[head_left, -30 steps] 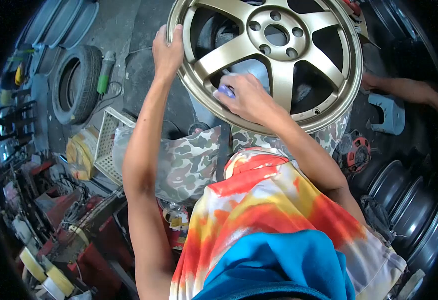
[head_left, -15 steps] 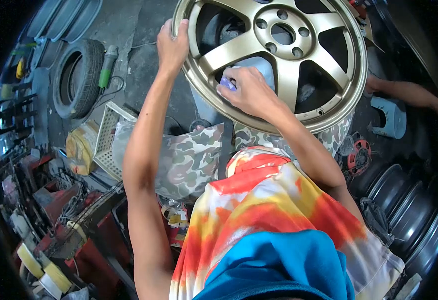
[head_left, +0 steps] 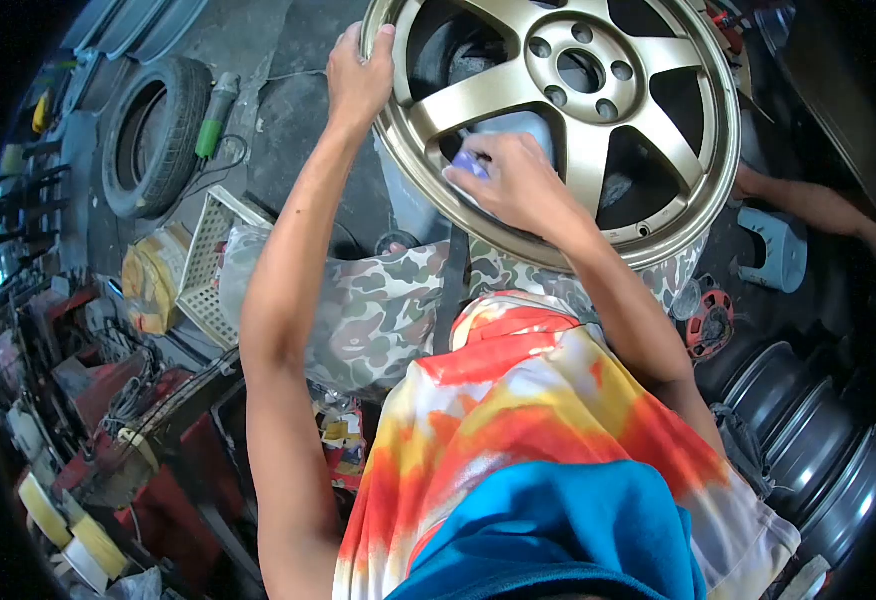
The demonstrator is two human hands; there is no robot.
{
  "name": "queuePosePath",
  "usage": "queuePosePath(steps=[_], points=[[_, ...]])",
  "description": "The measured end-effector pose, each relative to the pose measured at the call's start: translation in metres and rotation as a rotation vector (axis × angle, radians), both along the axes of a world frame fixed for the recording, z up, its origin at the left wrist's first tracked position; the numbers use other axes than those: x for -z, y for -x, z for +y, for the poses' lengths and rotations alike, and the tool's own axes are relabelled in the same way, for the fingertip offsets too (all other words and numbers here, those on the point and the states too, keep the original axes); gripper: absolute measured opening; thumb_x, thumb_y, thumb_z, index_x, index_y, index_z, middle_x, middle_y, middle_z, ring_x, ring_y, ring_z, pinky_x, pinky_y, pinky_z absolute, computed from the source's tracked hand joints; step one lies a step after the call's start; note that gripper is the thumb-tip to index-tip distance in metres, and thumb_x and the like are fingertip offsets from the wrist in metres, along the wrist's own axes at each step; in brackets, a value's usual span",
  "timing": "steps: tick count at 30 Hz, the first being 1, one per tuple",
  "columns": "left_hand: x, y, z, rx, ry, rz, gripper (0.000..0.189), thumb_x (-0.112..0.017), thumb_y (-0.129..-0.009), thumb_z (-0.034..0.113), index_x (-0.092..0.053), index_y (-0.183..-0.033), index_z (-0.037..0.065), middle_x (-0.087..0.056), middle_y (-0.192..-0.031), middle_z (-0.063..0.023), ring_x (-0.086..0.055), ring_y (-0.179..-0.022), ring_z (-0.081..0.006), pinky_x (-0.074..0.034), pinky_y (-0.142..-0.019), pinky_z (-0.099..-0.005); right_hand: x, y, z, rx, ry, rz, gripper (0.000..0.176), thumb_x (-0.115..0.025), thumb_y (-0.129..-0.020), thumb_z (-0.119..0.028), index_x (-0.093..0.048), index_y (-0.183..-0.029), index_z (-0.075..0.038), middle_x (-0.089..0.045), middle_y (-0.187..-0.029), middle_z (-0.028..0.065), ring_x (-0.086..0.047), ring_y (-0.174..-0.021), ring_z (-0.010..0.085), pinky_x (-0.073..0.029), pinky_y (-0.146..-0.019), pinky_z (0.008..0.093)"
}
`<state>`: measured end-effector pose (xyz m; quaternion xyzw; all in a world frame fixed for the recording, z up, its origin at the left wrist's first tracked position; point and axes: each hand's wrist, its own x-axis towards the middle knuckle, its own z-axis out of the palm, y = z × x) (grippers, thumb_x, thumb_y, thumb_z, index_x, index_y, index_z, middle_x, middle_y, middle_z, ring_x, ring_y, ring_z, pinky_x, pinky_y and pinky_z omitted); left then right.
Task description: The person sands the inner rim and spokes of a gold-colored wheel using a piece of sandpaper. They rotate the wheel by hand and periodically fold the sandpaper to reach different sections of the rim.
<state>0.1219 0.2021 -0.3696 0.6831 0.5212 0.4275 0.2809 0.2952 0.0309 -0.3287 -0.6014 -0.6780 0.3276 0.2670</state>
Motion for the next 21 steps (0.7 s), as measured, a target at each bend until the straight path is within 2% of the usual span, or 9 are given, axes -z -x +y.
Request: queuePosePath(steps=[6,9,12,15,16,17,18,21], points=[[0.007,0.002,0.003,-0.002,0.01,-0.031,0.041,-0.061,-0.099,0.037,-0.068,-0.116,0.0,-0.068,-0.11,-0.0267,-0.064,-0.105,-0.0476,-0.048,-0.093,-0.0513,0.008,-0.012,-0.003,-0.065,-0.027,-0.017,0.034,-0.075,-0.089,-0.029,-0.069,-0.087,0.005,-0.062,-0.074,0.0259,-0.057,-0.067,0.0425,-0.047,-0.065,0.0462],[0.001,0.004,0.001,0.045,0.027,-0.044,0.045,-0.063,-0.102,0.037,-0.067,-0.122,-0.004,-0.076,-0.102,-0.016,-0.068,-0.094,-0.0173,-0.053,-0.086,-0.036,0.008,0.0,0.0,-0.007,-0.019,-0.001,0.035,-0.075,-0.089,-0.029,-0.069,-0.087,0.006,-0.062,-0.072,0.0254,-0.056,-0.065,0.042,-0.049,-0.066,0.0461],[0.002,0.005,0.002,0.043,0.012,-0.028,0.045,-0.063,-0.102,0.038,-0.068,-0.123,-0.002,-0.076,-0.102,-0.0158,-0.069,-0.094,-0.0182,-0.053,-0.086,-0.0364,0.007,0.002,-0.001,0.061,0.005,0.012,0.036,-0.076,-0.087,-0.029,-0.069,-0.086,0.006,-0.061,-0.069,0.0247,-0.056,-0.063,0.0401,-0.049,-0.066,0.0456],[0.0,0.002,0.0,0.031,0.05,-0.08,0.039,-0.067,-0.101,0.033,-0.07,-0.121,0.0,-0.076,-0.102,-0.0137,-0.068,-0.094,-0.0165,-0.053,-0.085,-0.0343,0.005,-0.006,-0.001,-0.028,0.03,-0.003,0.036,-0.076,-0.088,-0.029,-0.07,-0.086,0.006,-0.059,-0.066,0.0236,-0.052,-0.06,0.0366,-0.047,-0.064,0.0447],[-0.001,0.001,-0.003,0.028,0.053,-0.084,0.039,-0.067,-0.101,0.033,-0.07,-0.121,0.0,-0.076,-0.102,-0.0137,-0.068,-0.094,-0.0165,-0.053,-0.085,-0.0343,0.001,-0.001,0.003,0.015,0.062,0.006,0.034,-0.074,-0.087,-0.029,-0.071,-0.086,0.005,-0.063,-0.072,0.026,-0.06,-0.069,0.0414,-0.05,-0.072,0.0475],[-0.006,0.001,-0.007,0.037,0.033,-0.075,0.035,-0.063,-0.1,0.029,-0.068,-0.118,-0.001,-0.072,-0.107,-0.0205,-0.066,-0.101,-0.0307,-0.051,-0.088,-0.0408,-0.003,0.003,0.006,0.059,0.093,0.019,0.032,-0.072,-0.087,-0.028,-0.073,-0.087,0.004,-0.068,-0.077,0.0284,-0.067,-0.079,0.0463,-0.052,-0.08,0.0503],[-0.01,0.001,-0.009,0.044,0.013,-0.063,0.031,-0.059,-0.1,0.024,-0.066,-0.116,-0.001,-0.068,-0.112,-0.0274,-0.064,-0.108,-0.0449,-0.05,-0.092,-0.0473,-0.003,0.004,0.003,0.056,0.094,0.021,0.032,-0.072,-0.087,-0.028,-0.073,-0.087,0.004,-0.068,-0.077,0.0284,-0.067,-0.079,0.0463,-0.052,-0.08,0.0503],[-0.001,0.0,-0.007,-0.019,-0.117,-0.002,0.03,-0.059,-0.101,0.023,-0.066,-0.115,-0.001,-0.069,-0.11,-0.0272,-0.065,-0.107,-0.0433,-0.05,-0.092,-0.0458,-0.004,-0.002,0.001,0.03,0.065,-0.008,0.032,-0.072,-0.087,-0.028,-0.073,-0.085,0.005,-0.068,-0.078,0.0285,-0.067,-0.079,0.046,-0.052,-0.079,0.0505]])
